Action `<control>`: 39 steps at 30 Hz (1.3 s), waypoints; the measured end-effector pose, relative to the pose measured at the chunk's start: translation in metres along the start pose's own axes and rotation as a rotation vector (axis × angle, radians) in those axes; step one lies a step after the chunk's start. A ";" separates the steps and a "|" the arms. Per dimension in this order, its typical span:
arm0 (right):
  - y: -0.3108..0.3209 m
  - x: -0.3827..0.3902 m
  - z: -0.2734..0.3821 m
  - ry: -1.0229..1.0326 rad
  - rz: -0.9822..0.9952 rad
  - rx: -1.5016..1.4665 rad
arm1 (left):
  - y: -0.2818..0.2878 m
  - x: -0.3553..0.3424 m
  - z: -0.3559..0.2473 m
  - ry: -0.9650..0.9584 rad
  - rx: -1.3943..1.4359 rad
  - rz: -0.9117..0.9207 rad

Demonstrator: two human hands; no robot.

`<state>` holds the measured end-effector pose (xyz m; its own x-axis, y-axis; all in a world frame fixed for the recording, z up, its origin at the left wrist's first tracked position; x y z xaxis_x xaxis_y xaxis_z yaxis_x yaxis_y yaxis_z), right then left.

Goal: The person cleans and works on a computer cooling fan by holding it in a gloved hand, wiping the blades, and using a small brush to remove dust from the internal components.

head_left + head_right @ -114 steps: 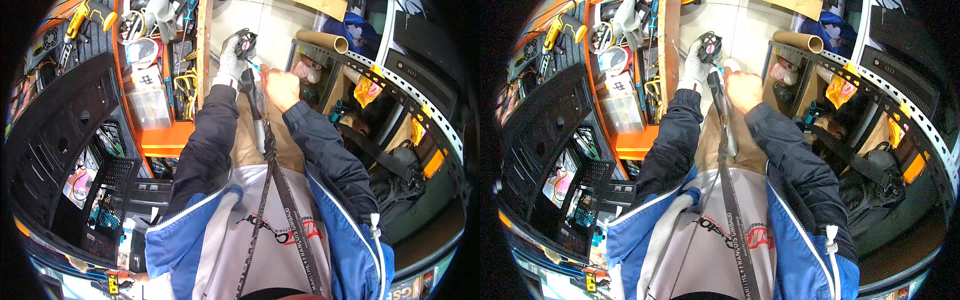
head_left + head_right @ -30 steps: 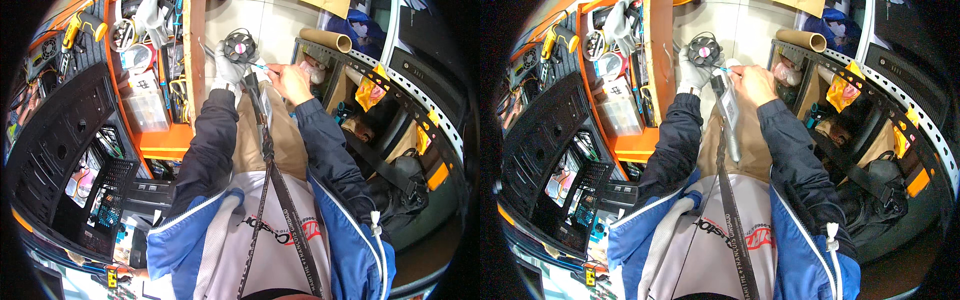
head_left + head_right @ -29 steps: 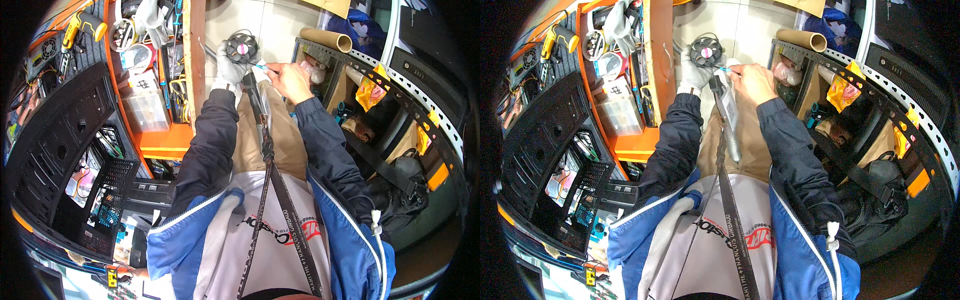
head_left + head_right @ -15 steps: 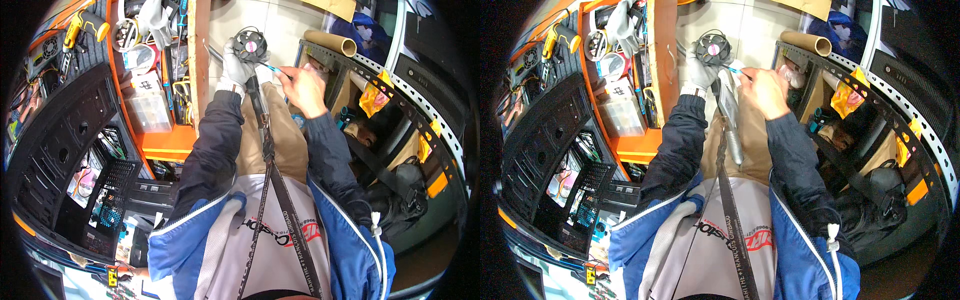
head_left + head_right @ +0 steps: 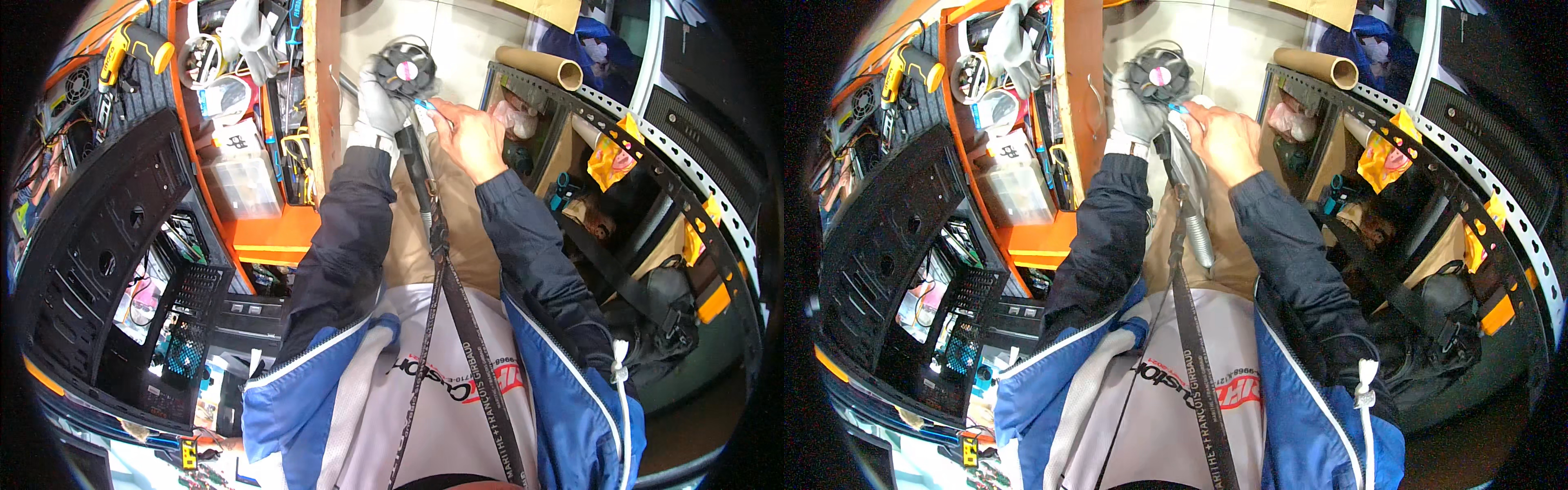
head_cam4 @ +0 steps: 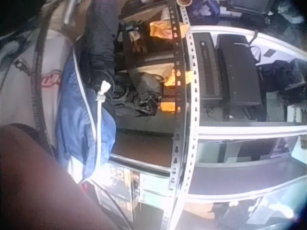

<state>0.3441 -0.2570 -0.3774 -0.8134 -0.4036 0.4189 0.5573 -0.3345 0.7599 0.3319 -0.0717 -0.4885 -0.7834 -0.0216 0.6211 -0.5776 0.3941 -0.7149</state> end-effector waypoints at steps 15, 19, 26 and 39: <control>0.031 -0.011 0.026 0.127 0.004 0.197 | -0.003 -0.005 -0.002 0.137 -0.142 -0.088; 0.061 -0.004 0.018 -0.013 0.100 0.148 | -0.001 -0.003 -0.011 0.135 -0.203 -0.089; 0.044 -0.021 0.018 -0.024 0.058 0.075 | -0.003 -0.009 -0.007 0.099 -0.180 -0.099; 0.002 0.009 0.006 0.036 -0.095 0.150 | -0.016 -0.001 -0.009 0.074 -0.226 -0.127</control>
Point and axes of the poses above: each hand's wrist, its own x-axis away from the middle knuckle, its own y-axis out of the back of the hand, z = x × y, the point moved 1 cm from there along -x, towards the middle knuckle, and after that the axes turned 4 degrees about z, right-handed, at the moved point
